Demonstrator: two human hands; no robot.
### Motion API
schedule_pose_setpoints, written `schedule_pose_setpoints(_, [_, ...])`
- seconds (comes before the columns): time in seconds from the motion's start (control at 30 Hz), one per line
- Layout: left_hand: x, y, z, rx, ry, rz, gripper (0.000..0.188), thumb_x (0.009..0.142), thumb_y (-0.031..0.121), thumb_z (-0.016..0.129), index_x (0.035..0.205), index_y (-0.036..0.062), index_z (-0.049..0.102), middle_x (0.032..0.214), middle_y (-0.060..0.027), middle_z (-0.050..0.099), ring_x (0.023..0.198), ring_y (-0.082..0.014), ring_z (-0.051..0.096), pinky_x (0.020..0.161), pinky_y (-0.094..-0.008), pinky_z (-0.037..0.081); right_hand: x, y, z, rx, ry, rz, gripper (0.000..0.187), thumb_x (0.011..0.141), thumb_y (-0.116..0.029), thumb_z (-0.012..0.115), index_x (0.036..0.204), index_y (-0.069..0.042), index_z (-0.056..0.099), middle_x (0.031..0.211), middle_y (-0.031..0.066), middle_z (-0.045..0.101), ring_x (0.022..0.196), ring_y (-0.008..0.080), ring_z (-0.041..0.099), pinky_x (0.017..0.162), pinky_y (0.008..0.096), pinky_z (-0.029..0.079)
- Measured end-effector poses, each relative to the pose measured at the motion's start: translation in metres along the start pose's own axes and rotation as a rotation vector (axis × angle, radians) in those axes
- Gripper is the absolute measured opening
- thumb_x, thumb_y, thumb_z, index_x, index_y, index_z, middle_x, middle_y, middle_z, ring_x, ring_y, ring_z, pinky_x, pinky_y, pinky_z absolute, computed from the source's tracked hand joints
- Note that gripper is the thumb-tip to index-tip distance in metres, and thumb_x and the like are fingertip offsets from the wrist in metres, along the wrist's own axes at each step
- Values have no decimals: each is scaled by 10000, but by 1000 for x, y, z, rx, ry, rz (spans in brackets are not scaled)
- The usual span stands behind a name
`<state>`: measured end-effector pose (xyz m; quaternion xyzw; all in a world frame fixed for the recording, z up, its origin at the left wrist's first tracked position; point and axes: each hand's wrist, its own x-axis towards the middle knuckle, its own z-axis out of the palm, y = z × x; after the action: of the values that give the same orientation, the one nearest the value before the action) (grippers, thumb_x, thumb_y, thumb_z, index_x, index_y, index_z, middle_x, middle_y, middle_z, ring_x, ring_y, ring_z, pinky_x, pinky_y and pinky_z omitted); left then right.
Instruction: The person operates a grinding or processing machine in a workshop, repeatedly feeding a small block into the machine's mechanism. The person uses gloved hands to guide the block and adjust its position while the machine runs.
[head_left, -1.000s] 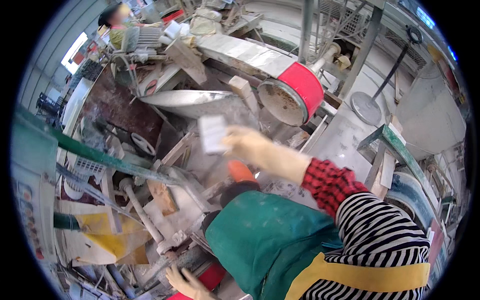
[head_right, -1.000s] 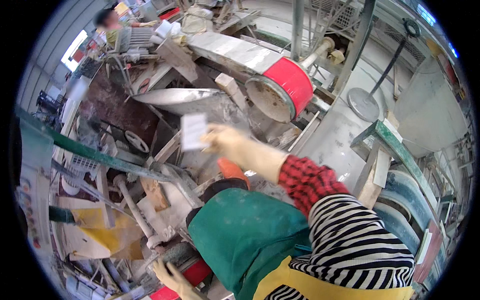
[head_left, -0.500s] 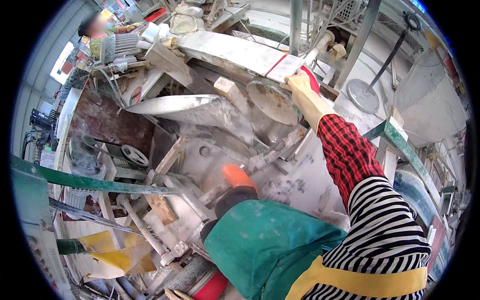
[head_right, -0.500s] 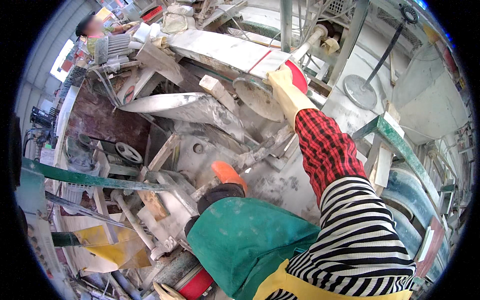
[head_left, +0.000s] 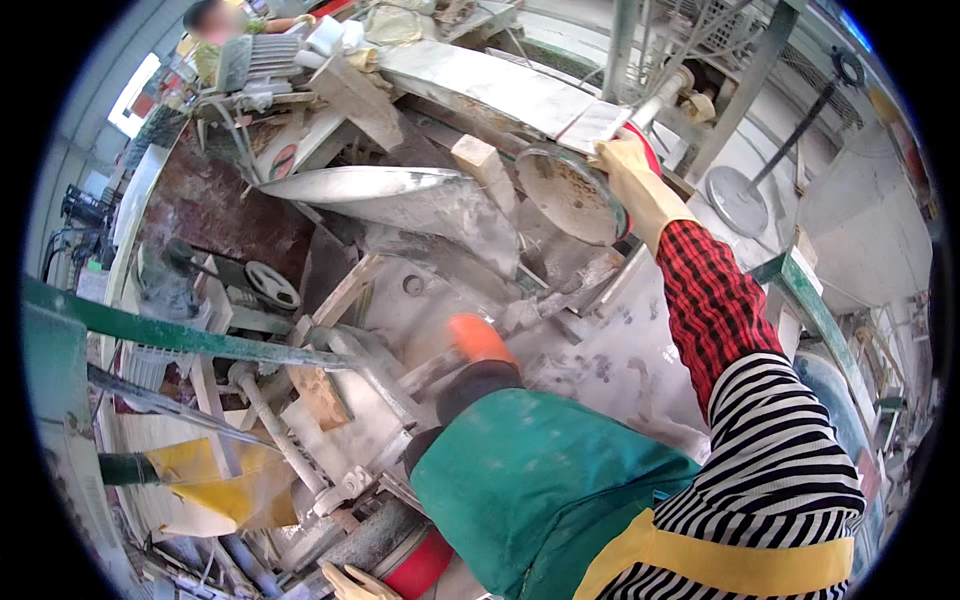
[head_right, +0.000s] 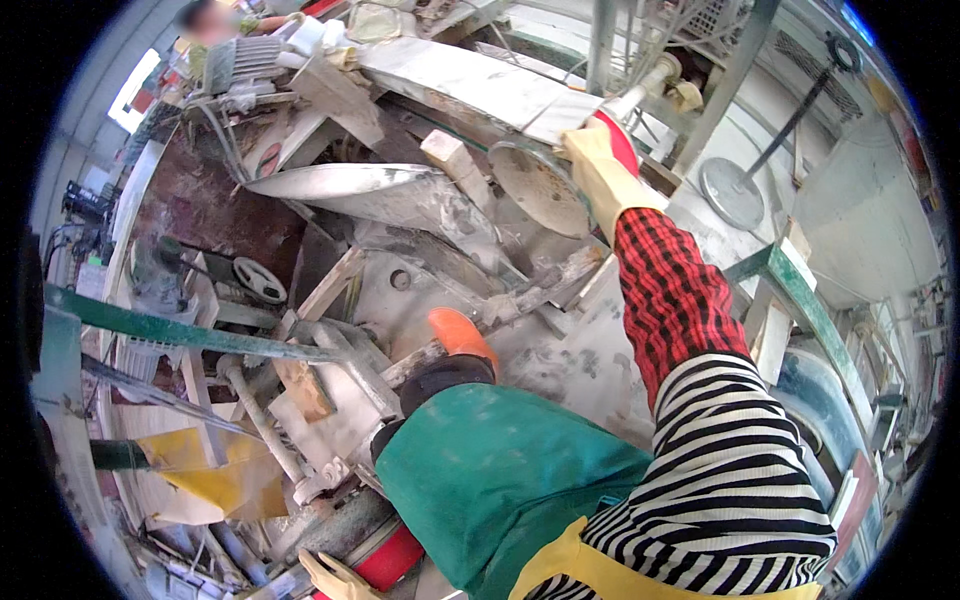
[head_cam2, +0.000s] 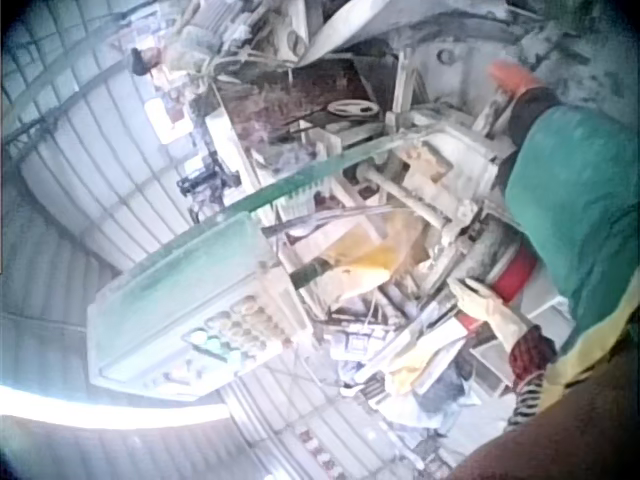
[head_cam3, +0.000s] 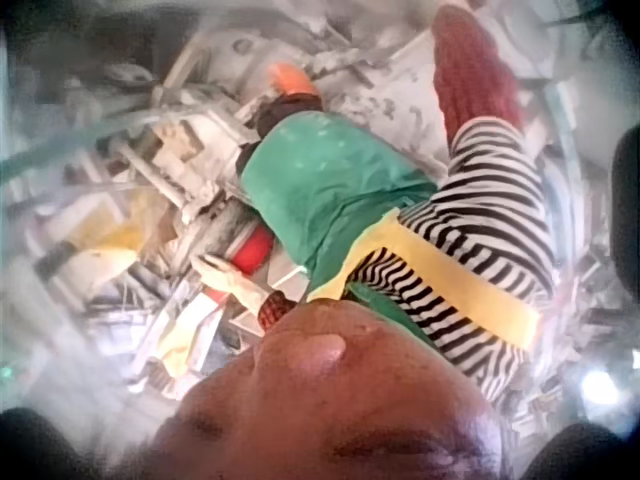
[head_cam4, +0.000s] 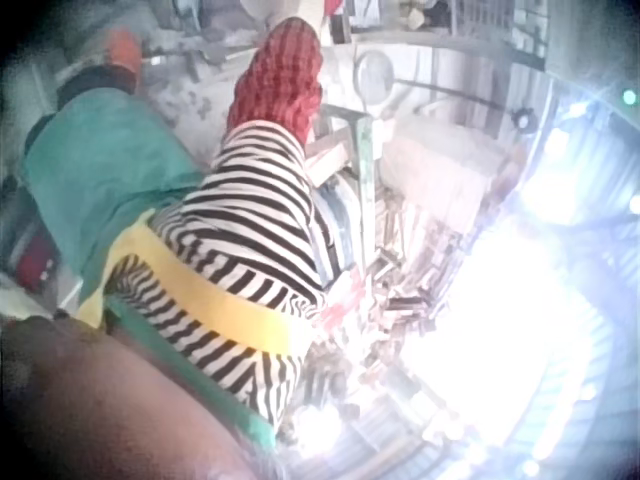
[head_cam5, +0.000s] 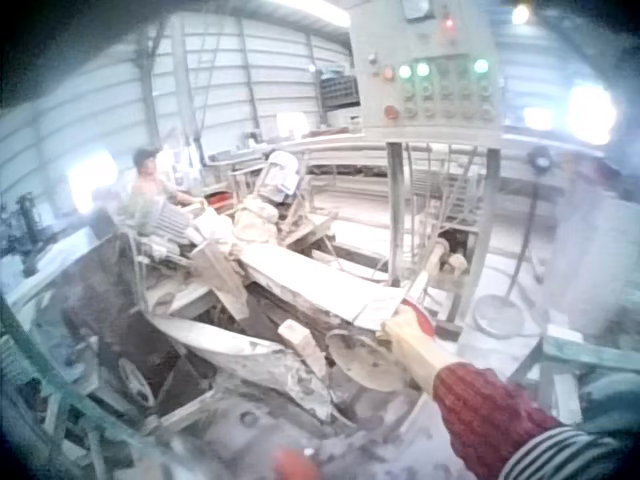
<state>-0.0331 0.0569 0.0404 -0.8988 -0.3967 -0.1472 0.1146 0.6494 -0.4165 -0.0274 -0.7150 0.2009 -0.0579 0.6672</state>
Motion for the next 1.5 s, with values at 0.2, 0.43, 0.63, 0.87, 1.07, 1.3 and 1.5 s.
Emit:
schedule_pose_setpoints(0.2, [4,11,15,-6,59,45,434,1072,237,568,1393,-54,606,1346,-293,656,1202,-445,653,1024,-503,531,63,31,-31,-876,-190,-659,221,930,-188,736,1108,-56,726,963,159,740,870,320,731,771,404,600])
schedule_pose_setpoints(0.43, [12,34,-1,53,10,43,457,1064,237,554,1392,-78,602,1379,-297,639,1249,-450,631,1061,-508,511,61,5,-44,-1665,-262,-732,206,911,-324,742,988,-133,749,863,150,749,896,372,740,813,462,585])
schedule_pose_setpoints(0.63, [6,46,-13,72,-5,-9,474,1063,250,549,1400,-79,597,1400,-296,626,1275,-446,620,1082,-519,492,3,-48,-11,-1901,-436,-638,242,910,-175,709,1146,-123,726,1015,159,782,987,353,765,856,466,608])
schedule_pose_setpoints(0.87, [-5,30,9,97,-50,-132,507,1059,274,555,1506,38,534,1543,-233,533,1398,-424,515,1142,-547,402,-100,-36,52,-645,-339,-430,588,962,-390,652,1460,-85,582,1257,255,708,1171,340,701,1001,421,558])
schedule_pose_setpoints(1.07, [0,34,18,116,38,-34,511,981,203,633,1421,-51,577,1430,-281,600,1276,-445,579,1026,-513,459,-251,25,183,56,-1084,-90,502,1015,-183,680,1480,-55,542,863,113,752,656,147,676,587,317,573])
schedule_pose_setpoints(1.3, [-6,47,6,95,-34,-73,538,963,207,665,1443,-11,560,1479,-276,559,1345,-434,532,1094,-523,406,-409,54,238,495,-1048,570,419,1054,-189,652,1455,-119,555,958,82,763,741,140,698,685,295,596])
schedule_pose_setpoints(1.5, [-10,41,-2,-128,-51,-26,512,940,111,694,1413,-42,568,1429,-314,578,1300,-475,549,1112,-520,430,-387,67,233,451,-929,624,420,1045,-217,662,1442,-114,572,1084,101,766,813,155,709,710,299,597])
